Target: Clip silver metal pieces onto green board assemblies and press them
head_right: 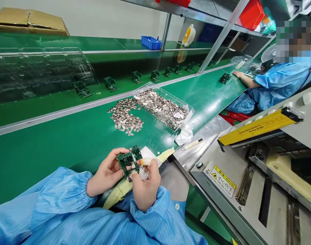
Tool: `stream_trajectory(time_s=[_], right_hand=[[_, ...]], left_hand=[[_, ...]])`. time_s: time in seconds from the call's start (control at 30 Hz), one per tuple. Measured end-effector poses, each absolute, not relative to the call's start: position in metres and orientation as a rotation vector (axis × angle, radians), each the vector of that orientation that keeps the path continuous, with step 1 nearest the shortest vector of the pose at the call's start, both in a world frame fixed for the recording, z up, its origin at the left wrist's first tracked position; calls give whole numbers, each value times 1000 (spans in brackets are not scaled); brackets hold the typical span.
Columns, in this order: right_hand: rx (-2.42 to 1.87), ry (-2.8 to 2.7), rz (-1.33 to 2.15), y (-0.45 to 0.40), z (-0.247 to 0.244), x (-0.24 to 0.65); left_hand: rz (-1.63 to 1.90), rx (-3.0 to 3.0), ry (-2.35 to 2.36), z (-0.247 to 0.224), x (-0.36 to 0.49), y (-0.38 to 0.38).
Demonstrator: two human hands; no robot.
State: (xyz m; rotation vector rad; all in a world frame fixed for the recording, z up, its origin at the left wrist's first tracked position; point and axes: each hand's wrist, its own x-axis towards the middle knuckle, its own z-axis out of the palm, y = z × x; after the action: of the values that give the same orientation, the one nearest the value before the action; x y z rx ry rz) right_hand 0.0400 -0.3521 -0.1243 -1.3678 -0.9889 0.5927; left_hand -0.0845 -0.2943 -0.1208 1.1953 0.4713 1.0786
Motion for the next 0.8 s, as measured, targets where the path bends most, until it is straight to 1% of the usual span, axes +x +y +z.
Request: stream_trajectory(time_s=[0.23,0.37,0.6,0.8], right_hand=[[-1472,-981,536,-351,-127,39],[-1446,-960,549,-349,-126,34],[-1446,-970,568,-350,-130,34],[-1323,-843,898,-347,-114,33]], left_hand=[[1020,1353,569,-132,-88,-297],[1022,1473,670,-136,-92,-299],[1062,1456,810,-130,-90,-300],[1036,1394,873,-128,-91,-300]])
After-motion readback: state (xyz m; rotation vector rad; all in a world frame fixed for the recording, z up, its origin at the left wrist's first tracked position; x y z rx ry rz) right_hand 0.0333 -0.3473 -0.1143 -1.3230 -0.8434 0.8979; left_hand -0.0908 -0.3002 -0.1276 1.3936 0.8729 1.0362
